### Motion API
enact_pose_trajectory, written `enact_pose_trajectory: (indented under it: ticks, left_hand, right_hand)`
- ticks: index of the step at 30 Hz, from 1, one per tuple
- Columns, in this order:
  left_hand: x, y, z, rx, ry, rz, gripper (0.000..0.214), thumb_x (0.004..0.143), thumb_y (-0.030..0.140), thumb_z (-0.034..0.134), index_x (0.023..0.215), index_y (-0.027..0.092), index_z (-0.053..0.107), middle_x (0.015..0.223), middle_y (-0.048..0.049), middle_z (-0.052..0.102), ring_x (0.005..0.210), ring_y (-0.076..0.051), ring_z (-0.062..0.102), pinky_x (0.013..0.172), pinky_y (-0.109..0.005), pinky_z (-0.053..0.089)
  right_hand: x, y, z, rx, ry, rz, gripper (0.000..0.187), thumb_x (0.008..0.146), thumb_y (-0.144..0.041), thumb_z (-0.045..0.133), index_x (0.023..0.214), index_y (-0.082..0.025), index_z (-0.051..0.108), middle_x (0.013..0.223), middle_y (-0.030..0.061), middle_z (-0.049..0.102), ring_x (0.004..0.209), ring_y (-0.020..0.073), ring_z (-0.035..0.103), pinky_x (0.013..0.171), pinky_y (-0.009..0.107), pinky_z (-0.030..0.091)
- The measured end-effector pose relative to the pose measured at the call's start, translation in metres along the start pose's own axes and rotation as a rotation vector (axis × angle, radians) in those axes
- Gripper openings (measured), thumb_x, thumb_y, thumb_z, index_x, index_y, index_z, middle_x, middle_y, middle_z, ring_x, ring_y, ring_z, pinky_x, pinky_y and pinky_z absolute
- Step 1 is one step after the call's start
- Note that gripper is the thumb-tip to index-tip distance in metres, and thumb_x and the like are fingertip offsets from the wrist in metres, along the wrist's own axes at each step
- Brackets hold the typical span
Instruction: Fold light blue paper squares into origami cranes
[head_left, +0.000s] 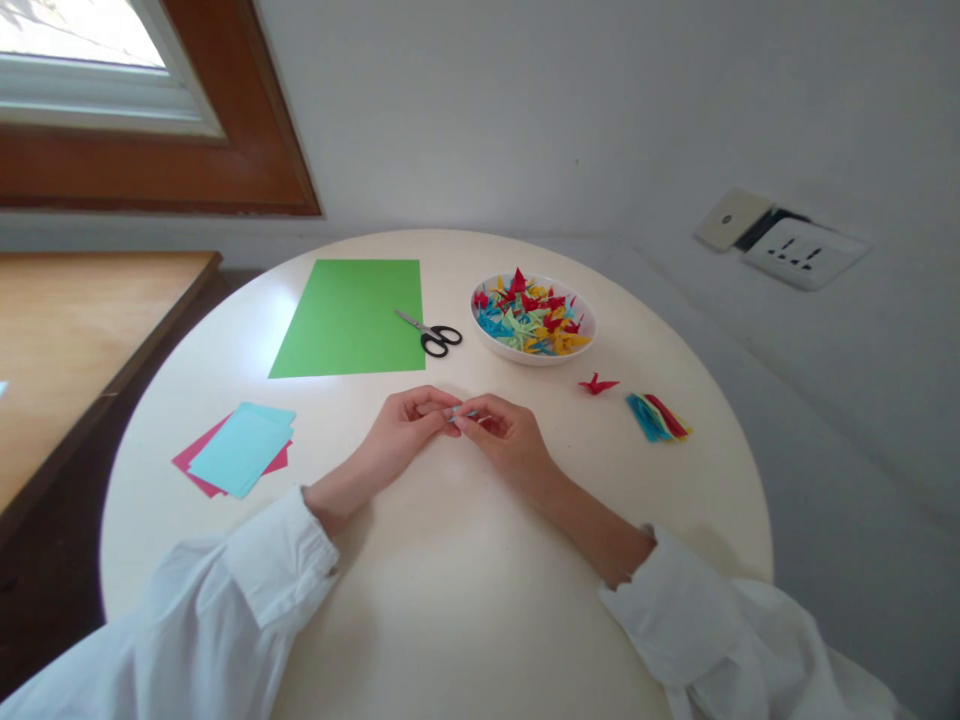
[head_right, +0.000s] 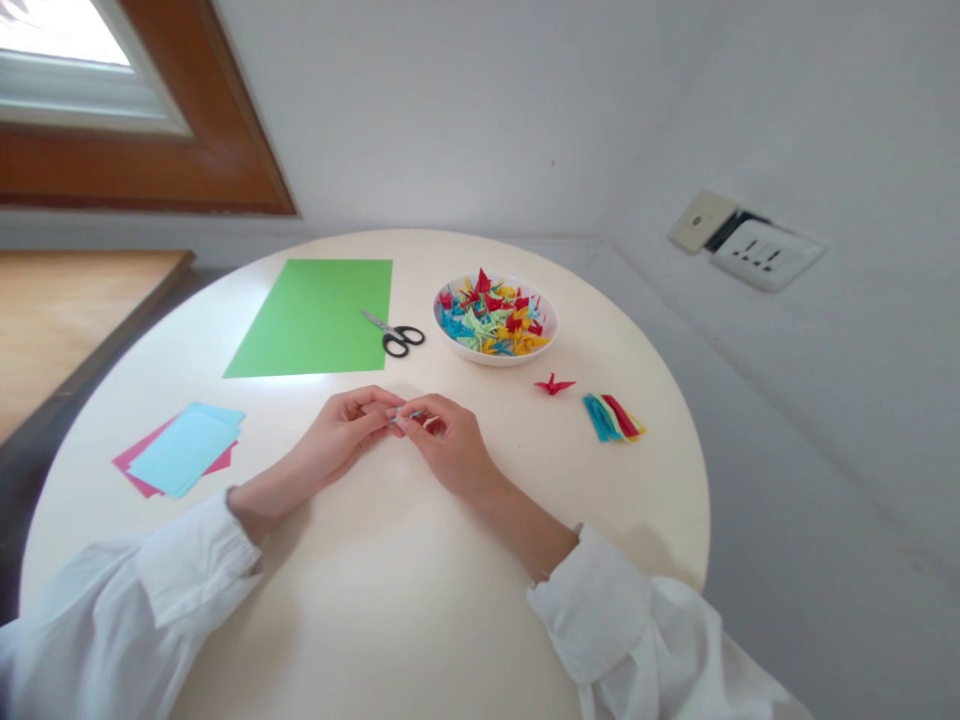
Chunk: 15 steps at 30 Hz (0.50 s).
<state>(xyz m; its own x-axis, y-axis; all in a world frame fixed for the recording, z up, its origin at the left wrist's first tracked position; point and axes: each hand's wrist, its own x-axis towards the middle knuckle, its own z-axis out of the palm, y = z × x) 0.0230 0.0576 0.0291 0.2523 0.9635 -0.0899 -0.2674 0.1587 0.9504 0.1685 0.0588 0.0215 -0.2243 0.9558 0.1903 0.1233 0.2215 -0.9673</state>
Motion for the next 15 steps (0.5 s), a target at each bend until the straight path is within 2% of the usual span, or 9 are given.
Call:
enact_pose_trajectory:
  ticks: [7,15]
  left_hand:
    - [0.0005,-0.0012,-0.0007,0.07,0.008,0.022,0.017,0.067,0.026,0.066,0.078,0.012,0.064,0.067,-0.003,0.068,0.064,-0.012,0.062,0.065,-0.022,0.046]
    - [-0.0007,0.0002,0.0005,0.07,0.016,0.023,0.022,0.064,0.03,0.069,0.076,0.012,0.064,0.068,-0.004,0.069,0.066,-0.014,0.064,0.068,-0.025,0.048]
  right_hand:
    - [0.0,-0.0015,-0.0009,-0.015,0.058,-0.039,0.004,0.07,-0.023,0.058,0.07,-0.019,0.059,0.075,0.0011,0.055,0.066,0.0121,0.054,0.053,0.022,0.045]
    - [0.0016,0.001,-0.0015,0.012,0.064,-0.015,0.007,0.069,-0.025,0.059,0.069,-0.018,0.059,0.073,0.0018,0.057,0.067,0.0132,0.056,0.056,0.024,0.047]
